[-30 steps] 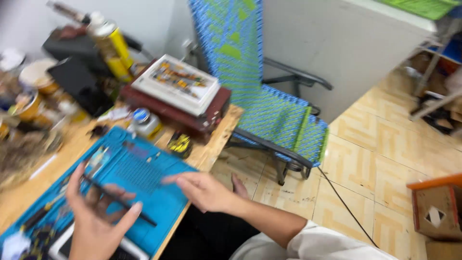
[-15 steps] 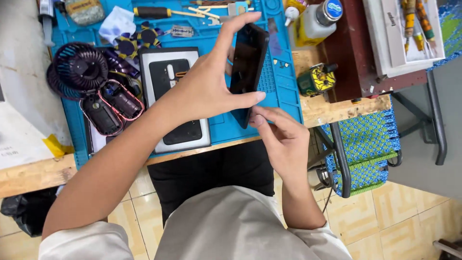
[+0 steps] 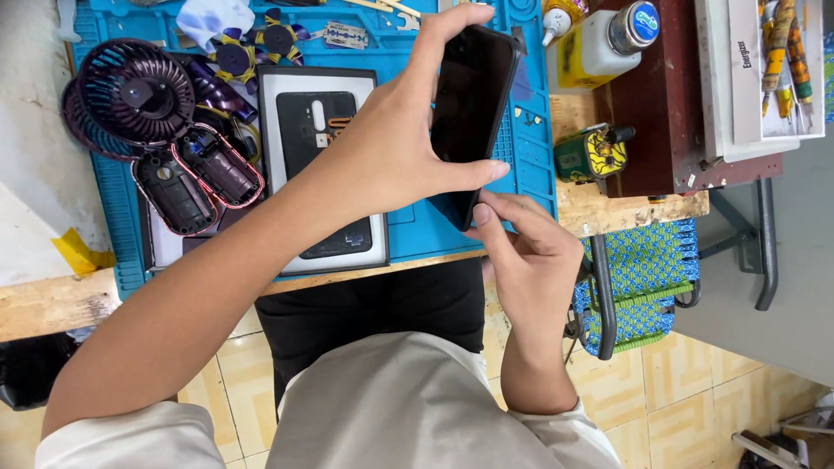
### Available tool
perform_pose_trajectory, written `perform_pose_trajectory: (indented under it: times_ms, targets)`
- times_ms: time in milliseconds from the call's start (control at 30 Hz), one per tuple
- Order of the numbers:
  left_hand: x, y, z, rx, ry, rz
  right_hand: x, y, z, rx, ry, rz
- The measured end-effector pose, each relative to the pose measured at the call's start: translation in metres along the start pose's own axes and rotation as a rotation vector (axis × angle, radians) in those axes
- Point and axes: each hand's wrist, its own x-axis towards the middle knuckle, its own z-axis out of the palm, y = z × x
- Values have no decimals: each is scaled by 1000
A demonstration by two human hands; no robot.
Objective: Disassembling and repairing a smartphone at a workbench using specialized tools
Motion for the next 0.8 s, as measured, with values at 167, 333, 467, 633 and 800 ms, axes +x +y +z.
perform_pose_trajectory:
  times_ms: [167, 333, 467, 633, 800]
  targets:
    - [-1, -10, 3, 20, 26, 77, 1, 0, -1, 5, 13, 39]
    - [-1, -13, 4, 9, 35, 111, 2, -4, -2, 8, 8, 52]
    - [0, -15, 5, 32, 37, 85, 2, -4, -3, -1, -3, 53]
    - [-1, -12, 4, 48, 35, 71, 3, -3, -5, -7, -10, 60]
    - [-1, -11, 4, 48, 34, 57, 2, -2, -5, -21, 0, 85]
